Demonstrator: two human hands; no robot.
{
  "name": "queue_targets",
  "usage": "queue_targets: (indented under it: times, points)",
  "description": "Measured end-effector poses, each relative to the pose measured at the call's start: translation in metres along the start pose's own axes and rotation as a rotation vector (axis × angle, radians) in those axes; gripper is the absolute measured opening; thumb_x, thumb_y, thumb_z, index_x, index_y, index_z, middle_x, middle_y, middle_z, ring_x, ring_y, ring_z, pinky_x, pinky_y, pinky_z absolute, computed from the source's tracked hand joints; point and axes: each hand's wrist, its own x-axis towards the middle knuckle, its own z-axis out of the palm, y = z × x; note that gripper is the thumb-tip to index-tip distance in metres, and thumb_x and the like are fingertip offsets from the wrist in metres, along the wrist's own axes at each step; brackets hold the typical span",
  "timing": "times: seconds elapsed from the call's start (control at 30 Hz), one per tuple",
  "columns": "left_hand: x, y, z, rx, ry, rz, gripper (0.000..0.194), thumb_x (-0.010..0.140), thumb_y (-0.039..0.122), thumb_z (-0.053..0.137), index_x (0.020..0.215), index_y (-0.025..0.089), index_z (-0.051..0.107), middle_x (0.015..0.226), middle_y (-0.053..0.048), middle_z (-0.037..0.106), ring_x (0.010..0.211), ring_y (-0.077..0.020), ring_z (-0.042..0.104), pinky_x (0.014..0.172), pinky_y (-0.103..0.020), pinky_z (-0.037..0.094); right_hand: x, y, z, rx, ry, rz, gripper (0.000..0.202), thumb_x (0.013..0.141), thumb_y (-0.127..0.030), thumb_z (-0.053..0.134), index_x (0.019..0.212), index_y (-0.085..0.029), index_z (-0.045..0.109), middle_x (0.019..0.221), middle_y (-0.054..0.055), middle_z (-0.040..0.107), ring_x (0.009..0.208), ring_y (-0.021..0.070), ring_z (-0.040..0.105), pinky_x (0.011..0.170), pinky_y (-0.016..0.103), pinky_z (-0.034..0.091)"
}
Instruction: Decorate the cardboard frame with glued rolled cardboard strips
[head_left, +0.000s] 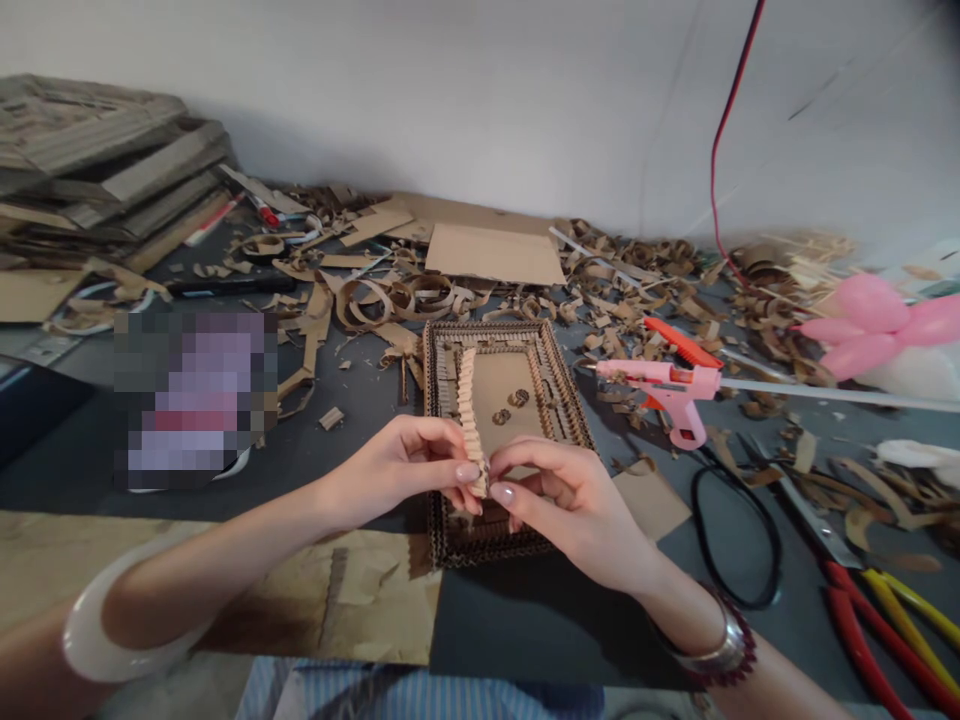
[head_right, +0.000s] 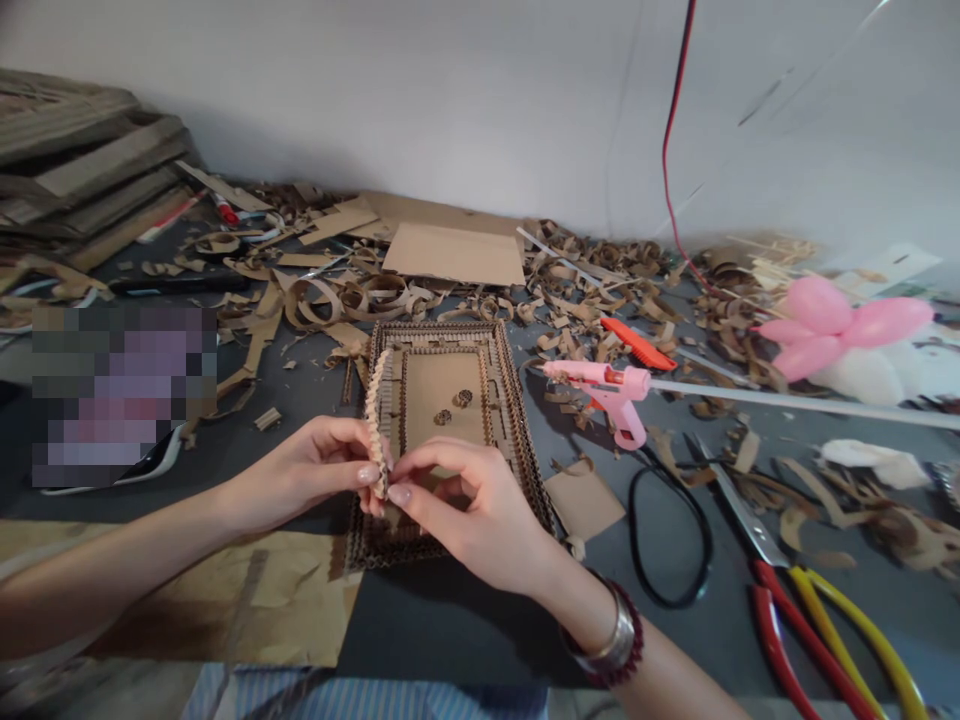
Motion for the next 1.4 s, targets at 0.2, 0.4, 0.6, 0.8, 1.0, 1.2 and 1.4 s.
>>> queue_targets:
  times: [0.2,0.4,0.6,0.8,1.0,1.2,1.4]
  points:
    - [-0.0003,0.0006,0.0009,0.024,0.004,0.013,0.016,0.067,0.021,0.073,0.069,0.008,0.063,0.06,0.0,0.066,0.056,-0.0092,0.064,0.056,-0.016,0.051,0.0006,-0.0013,0.0008,-0.038,0.004,0.04,0.006,0.078,-0.023,0.059,0.081,-0.02,0.063,0.079,0.001,0.059,0.063,0.0071,0.057,0.05,0.016,0.049]
    - [0.0,0.0018,0.0019,0.061,0.046,0.051,0.017,0.066,0.021,0.074,0.068,0.009,0.063,0.06,0.0,0.065,0.056,-0.0099,0.063,0.056,-0.018,0.051,0.0005,-0.0007,0.0004,-0.085,0.027,0.032,0.007,0.078,-0.022,0.058,0.081,-0.019,0.063,0.079,0.002,0.06,0.062,0.0083,0.057,0.048,0.017,0.05]
    - [-0.0003,0.0013,0.0025,0.073,0.053,0.061,0.015,0.066,0.02,0.074,0.068,0.008,0.063,0.059,0.0,0.066,0.056,-0.0094,0.064,0.056,-0.017,0.052,0.0015,0.0019,0.0017,-0.113,0.058,-0.004,0.008,0.078,-0.019,0.056,0.075,-0.018,0.063,0.073,0.002,0.061,0.059,0.0084,0.057,0.046,0.017,0.049]
    - [0.0003,0.0018,0.0021,0.042,0.037,0.088,0.013,0.066,0.018,0.074,0.067,0.009,0.064,0.059,0.0,0.066,0.056,-0.0085,0.064,0.056,-0.015,0.051,0.0,0.0023,0.0002,-0.072,0.039,-0.03,0.007,0.079,-0.021,0.057,0.08,-0.019,0.063,0.077,0.002,0.06,0.061,0.0086,0.057,0.048,0.019,0.049]
    - [0.0009,0.0019,0.0023,0.026,0.023,0.085,0.013,0.066,0.017,0.074,0.067,0.009,0.064,0.059,0.0,0.066,0.055,-0.0085,0.064,0.055,-0.015,0.052,0.0003,0.0029,0.0014,-0.044,0.044,0.006,0.007,0.078,-0.023,0.058,0.08,-0.019,0.063,0.077,0.002,0.061,0.061,0.009,0.057,0.048,0.019,0.049]
    - [0.0005,0.0019,0.0046,0.032,0.035,0.101,0.01,0.066,0.016,0.073,0.068,0.009,0.066,0.06,0.001,0.067,0.056,-0.0082,0.064,0.056,-0.014,0.052,-0.0002,0.0018,0.003,-0.088,0.069,-0.011,0.006,0.078,-0.021,0.057,0.079,-0.019,0.063,0.077,0.002,0.062,0.063,0.0095,0.058,0.048,0.018,0.05]
    - [0.0008,0.002,0.0047,0.088,0.077,0.154,0.009,0.067,0.016,0.073,0.068,0.01,0.066,0.061,0.001,0.067,0.057,-0.0076,0.064,0.057,-0.014,0.053,-0.0001,0.0034,0.0035,-0.189,0.105,-0.088,0.007,0.078,-0.018,0.056,0.078,-0.019,0.062,0.075,0.001,0.062,0.062,0.0094,0.059,0.048,0.018,0.05]
